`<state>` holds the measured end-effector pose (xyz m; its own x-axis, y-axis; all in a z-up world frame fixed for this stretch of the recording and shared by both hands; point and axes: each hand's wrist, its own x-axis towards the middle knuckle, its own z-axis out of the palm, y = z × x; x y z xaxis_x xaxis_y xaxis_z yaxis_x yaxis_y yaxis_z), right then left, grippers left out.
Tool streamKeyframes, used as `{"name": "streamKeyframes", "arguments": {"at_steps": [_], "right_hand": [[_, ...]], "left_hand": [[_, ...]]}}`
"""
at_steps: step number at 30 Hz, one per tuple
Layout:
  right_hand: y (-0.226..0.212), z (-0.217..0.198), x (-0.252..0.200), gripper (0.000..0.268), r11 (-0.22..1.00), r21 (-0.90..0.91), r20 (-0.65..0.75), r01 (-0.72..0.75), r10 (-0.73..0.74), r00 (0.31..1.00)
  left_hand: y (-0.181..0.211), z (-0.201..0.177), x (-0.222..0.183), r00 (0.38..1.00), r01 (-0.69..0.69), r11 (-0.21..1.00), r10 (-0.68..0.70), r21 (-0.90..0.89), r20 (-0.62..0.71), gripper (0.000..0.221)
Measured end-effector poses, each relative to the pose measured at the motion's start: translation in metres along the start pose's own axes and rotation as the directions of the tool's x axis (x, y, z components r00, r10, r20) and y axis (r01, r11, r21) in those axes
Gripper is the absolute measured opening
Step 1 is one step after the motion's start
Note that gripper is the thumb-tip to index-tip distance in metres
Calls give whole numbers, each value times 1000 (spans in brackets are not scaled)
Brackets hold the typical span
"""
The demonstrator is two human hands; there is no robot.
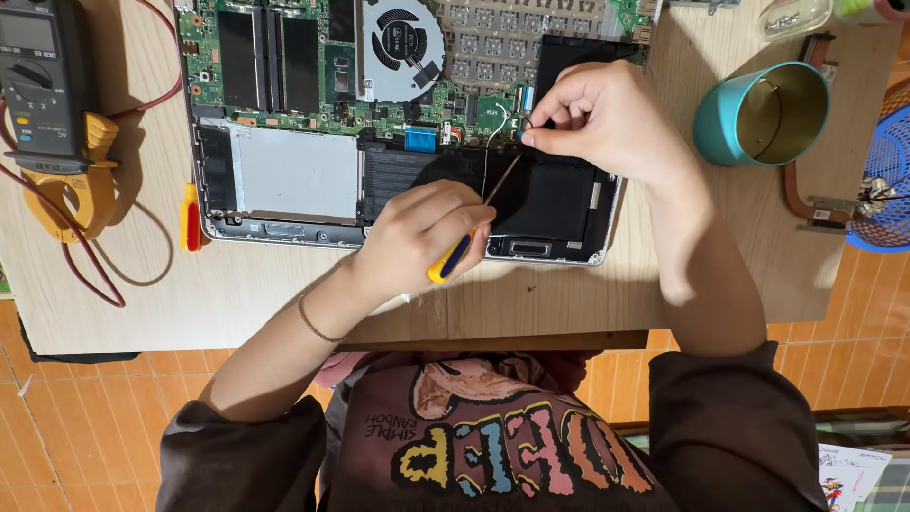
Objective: The person repairs a laptop by manipulating internal components such as the Wi-Fi card and cables.
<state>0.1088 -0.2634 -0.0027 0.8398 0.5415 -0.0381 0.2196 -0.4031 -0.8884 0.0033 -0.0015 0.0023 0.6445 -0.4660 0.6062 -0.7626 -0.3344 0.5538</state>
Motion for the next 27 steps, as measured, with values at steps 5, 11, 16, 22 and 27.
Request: {"name": "streamKeyframes", "arguments": {"at_steps": [5,11,16,22,27], "right_hand": [[-4,2,0,12,1000,-28,-16,11,-11,1000],[-8,2,-1,15,992,-126,-26,7,-10,1000],[-11,2,-1,17,981,-192,-20,9,-13,1000],[-4,4,-1,19,995,-93,-28,-22,20,999],[-7,7,1,16,985,-166,-69,-42,31,997]], "left_hand": [[-2,0,-2,990,-123,985,114,121,83,21],[-2,-1,0,981,-160,977,142,141,132,26],[-2,-1,2,987,-121,988,110,98,115,20],[-6,-2,3,997,-45,999,45,-5,55,12],[-1,-3,7,999,44,995,-42,-87,21,12]]}}
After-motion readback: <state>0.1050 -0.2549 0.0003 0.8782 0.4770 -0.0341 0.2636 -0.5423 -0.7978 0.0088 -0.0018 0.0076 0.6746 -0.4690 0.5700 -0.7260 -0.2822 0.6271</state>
